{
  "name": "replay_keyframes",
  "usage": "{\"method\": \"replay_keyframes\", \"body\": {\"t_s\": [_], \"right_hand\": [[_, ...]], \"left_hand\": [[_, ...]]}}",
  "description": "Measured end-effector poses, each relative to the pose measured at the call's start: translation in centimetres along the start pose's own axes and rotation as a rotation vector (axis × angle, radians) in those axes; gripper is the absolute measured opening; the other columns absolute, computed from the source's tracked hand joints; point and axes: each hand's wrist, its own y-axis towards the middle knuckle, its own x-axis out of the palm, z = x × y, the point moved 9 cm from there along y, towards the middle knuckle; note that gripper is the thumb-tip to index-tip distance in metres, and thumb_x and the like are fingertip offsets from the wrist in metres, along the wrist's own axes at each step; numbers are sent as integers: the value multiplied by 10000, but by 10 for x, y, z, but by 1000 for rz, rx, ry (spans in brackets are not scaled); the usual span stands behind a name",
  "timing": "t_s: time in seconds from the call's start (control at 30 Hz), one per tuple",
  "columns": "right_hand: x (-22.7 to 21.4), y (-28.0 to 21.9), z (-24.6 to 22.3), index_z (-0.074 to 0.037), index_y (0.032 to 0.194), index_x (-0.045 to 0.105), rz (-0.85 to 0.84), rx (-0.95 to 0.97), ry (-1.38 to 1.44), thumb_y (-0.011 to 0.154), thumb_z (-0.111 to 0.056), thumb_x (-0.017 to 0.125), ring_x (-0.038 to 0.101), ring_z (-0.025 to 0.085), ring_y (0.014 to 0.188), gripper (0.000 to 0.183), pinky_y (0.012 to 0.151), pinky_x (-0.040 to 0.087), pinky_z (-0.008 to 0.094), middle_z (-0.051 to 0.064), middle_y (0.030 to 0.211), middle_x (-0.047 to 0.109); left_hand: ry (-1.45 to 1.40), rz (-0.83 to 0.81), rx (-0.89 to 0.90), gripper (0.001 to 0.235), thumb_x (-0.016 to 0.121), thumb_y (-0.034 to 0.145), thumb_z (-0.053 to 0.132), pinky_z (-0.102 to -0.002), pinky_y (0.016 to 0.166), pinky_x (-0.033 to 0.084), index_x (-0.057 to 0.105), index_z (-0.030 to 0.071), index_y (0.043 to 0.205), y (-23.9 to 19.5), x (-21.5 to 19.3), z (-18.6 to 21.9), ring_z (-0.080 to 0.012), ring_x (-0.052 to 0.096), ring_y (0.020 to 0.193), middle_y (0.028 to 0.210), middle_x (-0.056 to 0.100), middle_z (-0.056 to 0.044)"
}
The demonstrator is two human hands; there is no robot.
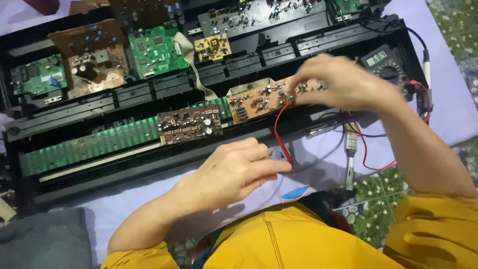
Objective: The person uses a multimeter to test various points on a small circuit board. They hold the board with one hand and touch the multimeter probes to different components while observing the readings on the device's display.
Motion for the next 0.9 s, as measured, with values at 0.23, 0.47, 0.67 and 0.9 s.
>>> {"method": "replay_keyframes", "body": {"t_s": [0.23, 0.47, 0.67, 0.9], "right_hand": [[88, 8, -51, -313, 1188, 741, -183, -390, -402, 830, -351, 760, 414, 352, 1282, 361, 1118, 315, 636, 99, 1291, 528], [79, -17, -64, -206, 859, 661, 227, -589, -442, 841, -276, 743, 470, 350, 1040, 109, 901, 380, 522, 82, 1099, 520], [39, -35, -12, -108, 972, 681, 279, -427, -120, 927, -204, 763, 618, 191, 789, 134, 730, 514, 304, 47, 896, 667], [-10, -85, 85, 157, 1244, 560, 584, -51, 897, 1115, 95, 403, 652, 351, 668, 212, 681, 635, 422, 280, 811, 598]], "left_hand": [[52, -147, -7, 166, 629, 1008, 155, -452, 684, 460, 679, 130, 1164, -12, 33, 1, -322, 561, 820, 881, 583, -66], [-34, -272, -31, 99, 693, 920, 151, -465, 672, 472, 610, 97, 913, -39, 79, -9, -332, 545, 758, 841, 555, -76], [-112, -378, -115, 365, 737, 827, 379, -459, 786, 513, 664, 87, 1034, -56, 81, -22, -322, 600, 880, 912, 582, -76], [72, -280, -237, 388, 649, 888, -18, -453, 747, 458, 689, 116, 1250, -78, 80, -59, -332, 510, 943, 1152, 533, -138]]}}
